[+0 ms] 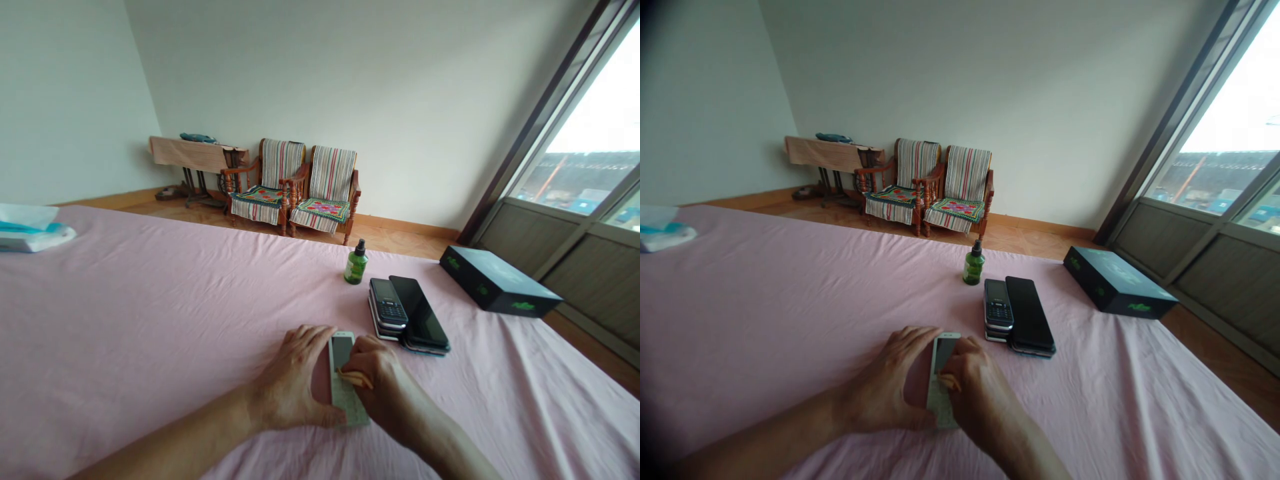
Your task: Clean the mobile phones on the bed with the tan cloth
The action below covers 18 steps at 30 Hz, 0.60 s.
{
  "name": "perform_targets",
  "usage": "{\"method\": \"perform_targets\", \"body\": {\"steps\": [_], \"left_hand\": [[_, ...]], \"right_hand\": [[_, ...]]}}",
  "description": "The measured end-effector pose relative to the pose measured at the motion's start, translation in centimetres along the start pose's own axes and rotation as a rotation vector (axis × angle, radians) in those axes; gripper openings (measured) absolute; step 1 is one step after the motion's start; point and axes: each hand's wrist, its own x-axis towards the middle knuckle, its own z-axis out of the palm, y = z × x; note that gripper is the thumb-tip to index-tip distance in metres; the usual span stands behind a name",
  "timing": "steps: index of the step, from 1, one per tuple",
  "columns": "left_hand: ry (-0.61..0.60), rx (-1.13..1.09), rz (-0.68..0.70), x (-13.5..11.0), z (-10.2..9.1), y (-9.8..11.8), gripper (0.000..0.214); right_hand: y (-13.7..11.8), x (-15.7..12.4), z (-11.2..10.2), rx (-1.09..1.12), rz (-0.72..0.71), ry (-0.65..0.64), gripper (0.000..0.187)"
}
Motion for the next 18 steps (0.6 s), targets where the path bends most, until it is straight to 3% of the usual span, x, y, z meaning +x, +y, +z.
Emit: {"method": "perform_targets", "body": {"steps": [4, 10, 15, 18], "left_hand": [[0.007, 0.011, 0.002, 0.0, 0.0, 0.1, 0.1], [-0.039, -0.001, -0.035, 0.0, -0.1, 0.0, 0.104], [-0.017, -0.001, -0.024, 0.0, 0.0, 0.0, 0.101], [-0.023, 0.007, -0.036, 0.0, 0.0, 0.0, 0.103]], "right_hand": [[-0.2, 0.0, 0.5, 0.045, -0.028, 0.004, 0.029], [1.0, -0.6, -1.0, -0.02, 0.094, -0.049, 0.032], [-0.2, -0.1, -0.1, 0.069, -0.004, -0.044, 0.028], [-0.2, -0.2, 0.1, 0.057, 0.015, -0.034, 0.026]]}}
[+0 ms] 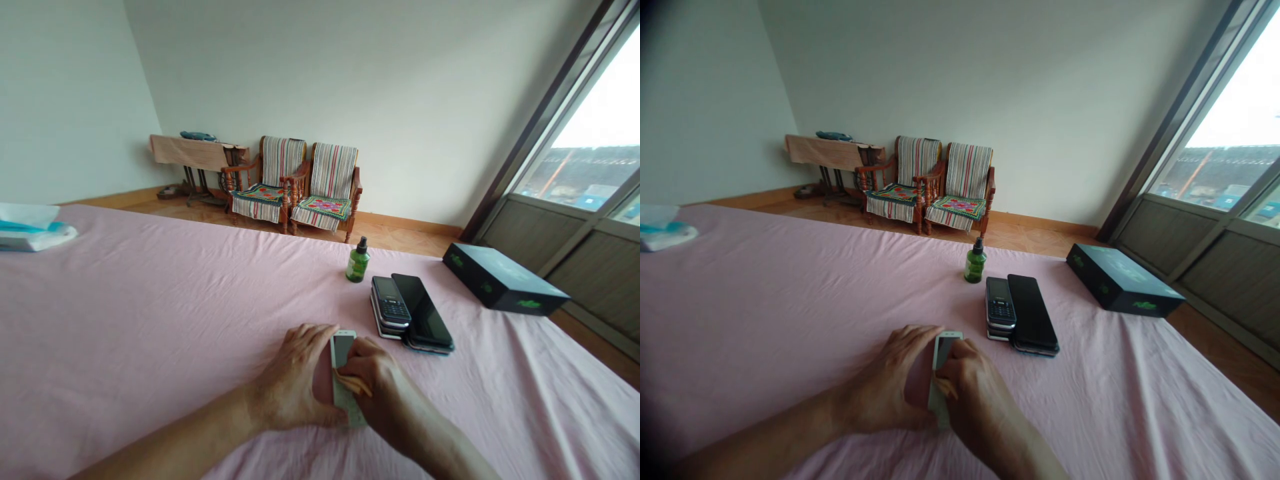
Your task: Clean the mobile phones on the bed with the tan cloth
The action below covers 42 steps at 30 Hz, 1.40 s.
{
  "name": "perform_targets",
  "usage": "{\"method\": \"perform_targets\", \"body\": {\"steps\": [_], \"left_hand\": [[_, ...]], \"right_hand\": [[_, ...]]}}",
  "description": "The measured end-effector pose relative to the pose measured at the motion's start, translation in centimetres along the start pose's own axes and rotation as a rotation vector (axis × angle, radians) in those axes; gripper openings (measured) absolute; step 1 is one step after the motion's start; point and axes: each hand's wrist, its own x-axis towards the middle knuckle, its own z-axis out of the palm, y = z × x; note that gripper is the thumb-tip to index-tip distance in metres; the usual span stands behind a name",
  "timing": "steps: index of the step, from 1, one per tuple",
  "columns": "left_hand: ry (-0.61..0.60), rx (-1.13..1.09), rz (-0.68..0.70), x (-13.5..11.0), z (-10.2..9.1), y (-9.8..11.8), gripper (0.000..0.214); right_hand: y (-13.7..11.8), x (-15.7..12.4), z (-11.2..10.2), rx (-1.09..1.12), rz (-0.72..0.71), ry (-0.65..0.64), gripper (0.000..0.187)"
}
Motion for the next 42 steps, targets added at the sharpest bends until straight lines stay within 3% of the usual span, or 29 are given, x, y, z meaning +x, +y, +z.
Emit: {"method": "perform_targets", "body": {"steps": [6, 10, 18, 27, 36, 42], "left_hand": [[-0.006, 0.014, 0.054, -0.1, -0.2, 0.0, 0.09], [-0.012, 0.053, 0.092, -0.3, -0.4, 0.1, 0.088], [-0.085, 0.104, 0.085, -0.3, -0.7, 0.0, 0.101], [-0.048, 0.076, 0.108, -0.1, -0.4, 0.3, 0.096], [-0.045, 0.085, 0.097, -0.3, -0.6, 0.4, 0.094], [-0.02, 0.047, 0.131, -0.1, -0.5, 0.2, 0.094]], "right_hand": [[1.2, -0.5, -0.8, -0.113, 0.143, 0.018, 0.031], [1.2, -0.4, -0.8, -0.159, 0.116, 0.032, 0.029], [1.7, -1.2, -2.3, -0.086, 0.0, -0.1, 0.03], [0.2, -0.3, 0.4, 0.028, -0.094, -0.014, 0.028], [1.0, -0.9, -1.6, -0.039, -0.014, -0.07, 0.03], [-0.3, -0.1, 0.9, 0.034, -0.116, -0.015, 0.026]]}}
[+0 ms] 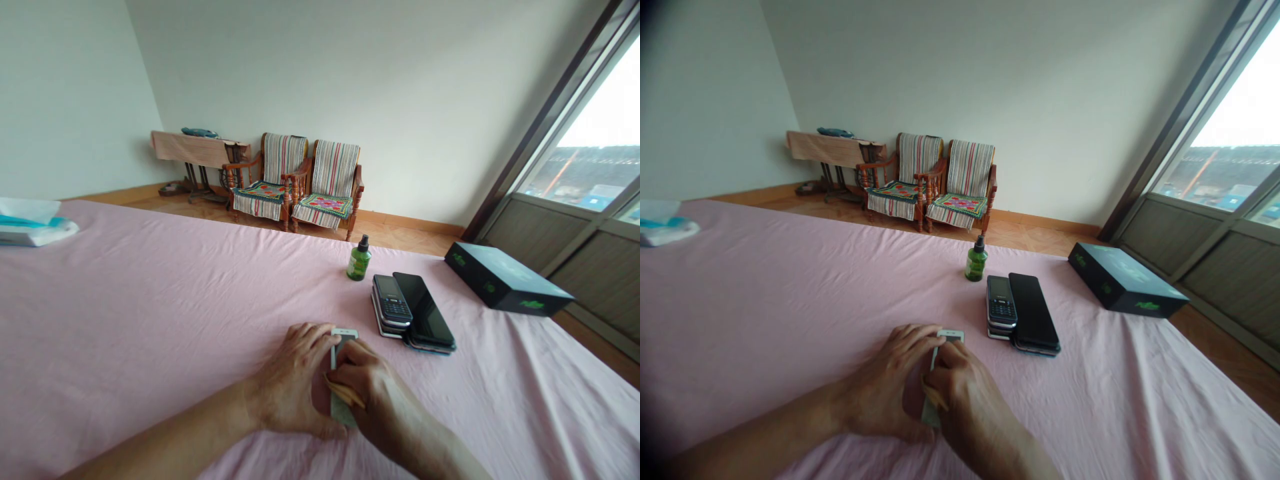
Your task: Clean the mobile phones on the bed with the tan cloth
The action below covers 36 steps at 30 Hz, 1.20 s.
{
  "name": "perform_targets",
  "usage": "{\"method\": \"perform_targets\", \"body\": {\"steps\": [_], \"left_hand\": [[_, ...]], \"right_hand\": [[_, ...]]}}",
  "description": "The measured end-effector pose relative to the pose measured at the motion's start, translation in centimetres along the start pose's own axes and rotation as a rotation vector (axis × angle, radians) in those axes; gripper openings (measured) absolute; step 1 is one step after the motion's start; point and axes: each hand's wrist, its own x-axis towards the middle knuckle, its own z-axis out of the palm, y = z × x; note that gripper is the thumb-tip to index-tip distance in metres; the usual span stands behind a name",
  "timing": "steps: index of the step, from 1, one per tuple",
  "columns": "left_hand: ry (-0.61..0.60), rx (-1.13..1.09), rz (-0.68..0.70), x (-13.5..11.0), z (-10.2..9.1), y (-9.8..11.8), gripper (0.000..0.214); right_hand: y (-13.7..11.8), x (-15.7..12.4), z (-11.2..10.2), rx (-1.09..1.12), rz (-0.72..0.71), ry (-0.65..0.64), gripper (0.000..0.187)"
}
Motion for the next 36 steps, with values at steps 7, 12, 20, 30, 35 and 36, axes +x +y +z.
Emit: {"method": "perform_targets", "body": {"steps": [7, 12, 20, 30, 35, 36], "left_hand": [[-0.036, 0.002, -0.024, -0.1, 0.0, -0.1, 0.097], [-0.029, 0.017, -0.077, -0.5, -0.4, -1.0, 0.114], [0.0, 0.089, -0.07, -0.6, -1.1, -2.6, 0.104], [0.013, 0.089, -0.046, -0.7, -0.7, -2.6, 0.105], [0.034, 0.085, -0.046, -0.7, -0.6, -2.6, 0.103], [0.032, 0.085, -0.048, -0.7, -0.6, -2.6, 0.104]], "right_hand": [[0.9, -0.9, -2.2, -0.06, 0.136, -0.018, 0.028], [2.2, -1.3, -2.0, -0.074, 0.168, 0.079, 0.031], [1.9, -0.8, -0.8, 0.027, 0.145, 0.142, 0.024], [1.6, -0.3, 0.7, -0.053, 0.131, 0.106, 0.024], [1.0, 0.1, 0.9, -0.073, 0.127, 0.067, 0.024], [1.1, 0.1, 0.8, -0.08, 0.134, 0.066, 0.023]]}}
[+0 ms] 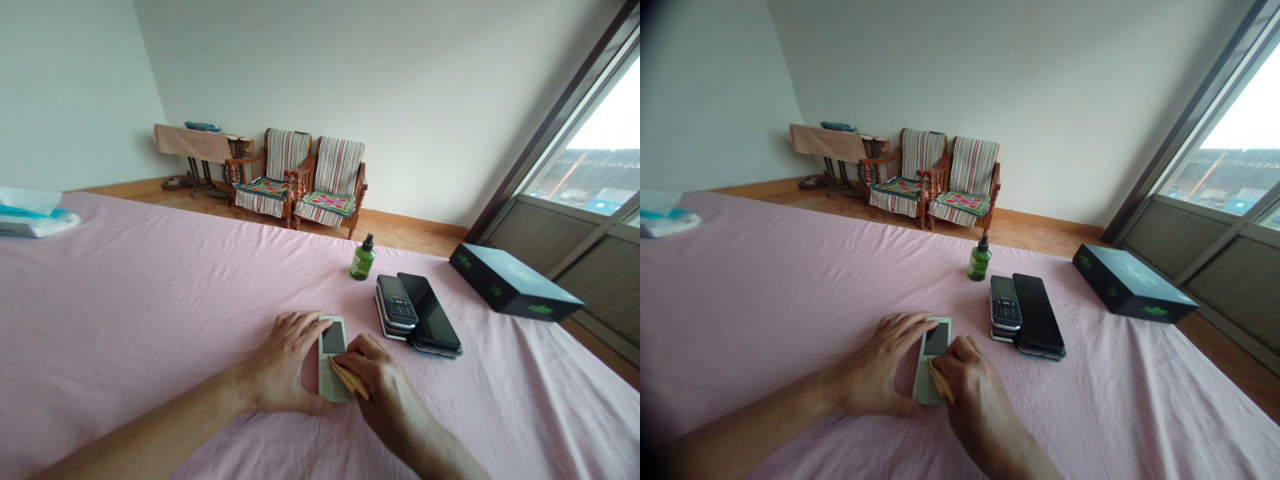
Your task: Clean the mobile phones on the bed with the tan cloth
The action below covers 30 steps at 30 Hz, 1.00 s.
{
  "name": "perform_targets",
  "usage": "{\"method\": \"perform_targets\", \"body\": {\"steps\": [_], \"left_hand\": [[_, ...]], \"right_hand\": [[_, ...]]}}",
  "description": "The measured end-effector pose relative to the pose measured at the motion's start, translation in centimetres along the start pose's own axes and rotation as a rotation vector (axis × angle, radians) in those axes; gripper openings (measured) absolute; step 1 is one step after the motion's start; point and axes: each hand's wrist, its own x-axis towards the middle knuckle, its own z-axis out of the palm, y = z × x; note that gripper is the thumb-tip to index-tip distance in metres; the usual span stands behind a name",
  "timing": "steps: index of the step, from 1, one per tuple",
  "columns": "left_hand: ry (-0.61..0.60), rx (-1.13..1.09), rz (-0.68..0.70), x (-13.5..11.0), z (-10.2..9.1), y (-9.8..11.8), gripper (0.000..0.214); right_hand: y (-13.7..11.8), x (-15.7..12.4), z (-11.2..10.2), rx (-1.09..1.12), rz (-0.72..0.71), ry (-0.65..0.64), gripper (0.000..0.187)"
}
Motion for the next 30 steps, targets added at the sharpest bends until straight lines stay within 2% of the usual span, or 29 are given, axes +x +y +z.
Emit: {"method": "perform_targets", "body": {"steps": [8, 20, 30], "left_hand": [[-0.019, 0.005, -0.003, 0.1, -0.2, 0.0, 0.098], [0.005, -0.01, 0.0, 0.1, -0.2, 0.2, 0.103], [0.015, 0.007, 0.01, 0.2, 0.0, 0.0, 0.1]], "right_hand": [[1.2, -0.2, -0.9, -0.031, 0.088, 0.119, 0.023], [0.3, -0.5, -0.6, -0.048, -0.001, -0.007, 0.025], [0.4, -0.3, -1.0, -0.015, -0.025, -0.036, 0.027]]}}
